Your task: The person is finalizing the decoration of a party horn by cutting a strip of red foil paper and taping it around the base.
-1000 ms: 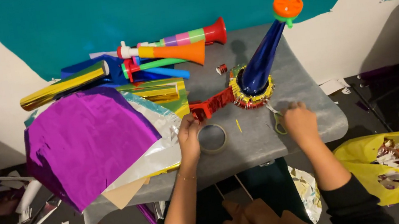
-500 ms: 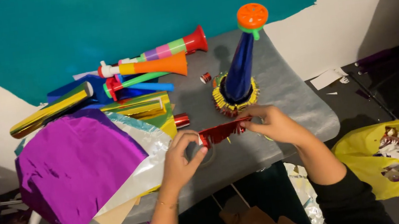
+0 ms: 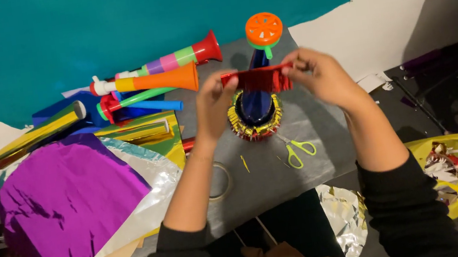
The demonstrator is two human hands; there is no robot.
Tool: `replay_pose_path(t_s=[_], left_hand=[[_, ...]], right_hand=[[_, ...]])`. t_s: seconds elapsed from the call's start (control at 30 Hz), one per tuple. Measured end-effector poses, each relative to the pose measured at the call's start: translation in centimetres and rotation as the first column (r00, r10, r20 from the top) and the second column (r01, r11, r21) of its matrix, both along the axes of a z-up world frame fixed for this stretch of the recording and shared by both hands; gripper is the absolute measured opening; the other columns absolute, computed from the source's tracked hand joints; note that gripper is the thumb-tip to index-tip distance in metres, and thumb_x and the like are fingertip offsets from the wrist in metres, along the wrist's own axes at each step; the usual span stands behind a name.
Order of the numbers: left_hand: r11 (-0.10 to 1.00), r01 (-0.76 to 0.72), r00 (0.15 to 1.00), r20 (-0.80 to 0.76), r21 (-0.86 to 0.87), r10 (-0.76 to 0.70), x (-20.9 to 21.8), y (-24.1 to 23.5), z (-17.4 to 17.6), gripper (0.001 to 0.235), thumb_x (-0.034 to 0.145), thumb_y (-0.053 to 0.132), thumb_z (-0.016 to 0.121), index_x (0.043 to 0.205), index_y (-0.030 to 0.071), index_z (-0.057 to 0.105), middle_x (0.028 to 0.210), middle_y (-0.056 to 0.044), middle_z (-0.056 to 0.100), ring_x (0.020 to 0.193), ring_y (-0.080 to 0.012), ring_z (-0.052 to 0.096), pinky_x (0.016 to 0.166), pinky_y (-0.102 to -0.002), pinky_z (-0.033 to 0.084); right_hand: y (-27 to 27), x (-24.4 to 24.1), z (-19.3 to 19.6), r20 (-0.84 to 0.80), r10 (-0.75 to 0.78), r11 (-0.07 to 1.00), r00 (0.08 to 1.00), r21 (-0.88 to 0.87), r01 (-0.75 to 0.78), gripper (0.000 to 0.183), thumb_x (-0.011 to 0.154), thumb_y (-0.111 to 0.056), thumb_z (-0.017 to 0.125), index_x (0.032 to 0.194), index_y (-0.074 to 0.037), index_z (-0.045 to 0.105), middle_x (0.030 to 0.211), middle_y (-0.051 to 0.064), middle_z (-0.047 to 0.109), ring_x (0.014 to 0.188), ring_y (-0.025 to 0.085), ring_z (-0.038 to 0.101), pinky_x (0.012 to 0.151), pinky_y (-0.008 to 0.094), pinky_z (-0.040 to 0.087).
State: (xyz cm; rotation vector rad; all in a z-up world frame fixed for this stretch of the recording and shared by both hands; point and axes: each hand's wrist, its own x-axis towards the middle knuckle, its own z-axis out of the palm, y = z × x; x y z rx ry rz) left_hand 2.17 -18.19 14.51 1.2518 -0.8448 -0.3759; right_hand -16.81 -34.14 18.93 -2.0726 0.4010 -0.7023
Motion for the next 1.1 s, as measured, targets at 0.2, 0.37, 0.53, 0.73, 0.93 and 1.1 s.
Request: replay_pose_path(t_s=[0.2, 0.37, 0.53, 0.73, 0.93, 1.1], left_hand=[[0.995, 0.042, 0.988, -0.145, -0.096, -0.055, 1.8, -5.6, -2.2, 0.033, 0.097, 0.019, 0.076, 0.128, 0.01, 0.065, 0.091, -0.001, 0.07, 0.079, -0.0048, 0.064, 0.079, -0.021, 0.054], [0.998, -0.056, 0.998, -0.014, -0.04, 0.056, 0.5, -6.1, -1.2, 0.031, 0.096, 0.018, 0.074, 0.122, 0.01, 0.058, 0.106, -0.006, 0.064, 0.098, -0.0176, 0.066, 0.09, -0.033, 0.053], [0.971, -0.236, 0.907, 0.367, 0.043, 0.204, -1.6, -3.8, 0.9, 0.012, 0.102, 0.021, 0.064, 0.104, 0.012, 0.072, 0.104, -0.002, 0.064, 0.101, -0.0229, 0.07, 0.088, -0.034, 0.058], [0.976, -0.219, 0.835, 0.518, 0.007, 0.184, -3.5, -1.3, 2.5, 0.033, 0.093, 0.036, 0.076, 0.117, 0.015, 0.069, 0.116, -0.001, 0.067, 0.107, -0.0254, 0.07, 0.095, -0.039, 0.055], [0.971, -0.219, 0.914, 0.368, 0.092, 0.172, -3.1, -0.5, 3.1, 0.072, 0.088, 0.046, 0.08, 0.137, 0.005, 0.049, 0.12, -0.025, 0.068, 0.118, -0.0438, 0.065, 0.102, -0.054, 0.05], [0.986, -0.119, 0.908, 0.414, 0.115, 0.061, -0.8, 0.0, 2.1, 0.05, 0.094, 0.039, 0.079, 0.134, 0.016, 0.061, 0.123, -0.016, 0.072, 0.124, -0.031, 0.064, 0.108, -0.044, 0.049]], right_hand=[[-2.2, 3.8, -1.7, 0.196, -0.012, 0.972, 0.981, 0.234, -0.035, 0.014, 0.104, -0.012, 0.066, 0.118, -0.009, 0.068, 0.09, 0.001, 0.068, 0.088, 0.011, 0.065, 0.091, 0.029, 0.052], [-1.4, 5.4, -2.9, 0.248, 0.007, 0.947, 0.969, 0.311, -0.086, 0.01, 0.107, -0.011, 0.061, 0.115, -0.007, 0.065, 0.091, 0.0, 0.067, 0.088, 0.009, 0.062, 0.092, 0.029, 0.052], [-0.5, 5.5, -3.2, 0.265, -0.004, 0.949, 0.964, 0.306, -0.08, 0.007, 0.108, -0.012, 0.061, 0.111, -0.006, 0.064, 0.093, 0.002, 0.068, 0.086, 0.008, 0.061, 0.092, 0.029, 0.051], [1.3, 5.3, -2.7, 0.28, -0.041, 0.94, 0.959, 0.337, -0.058, 0.008, 0.109, -0.012, 0.059, 0.112, -0.006, 0.064, 0.092, 0.002, 0.07, 0.086, 0.008, 0.063, 0.09, 0.029, 0.052], [2.5, 5.8, -3.0, 0.348, -0.069, 0.927, 0.935, 0.368, -0.069, 0.008, 0.103, -0.006, 0.061, 0.109, -0.004, 0.066, 0.087, 0.0, 0.066, 0.078, 0.004, 0.063, 0.079, 0.02, 0.051], [3.8, 6.3, -3.5, 0.354, -0.107, 0.897, 0.929, 0.437, -0.063, 0.007, 0.099, -0.008, 0.071, 0.105, -0.005, 0.069, 0.082, -0.002, 0.065, 0.072, 0.001, 0.062, 0.075, 0.017, 0.052]])
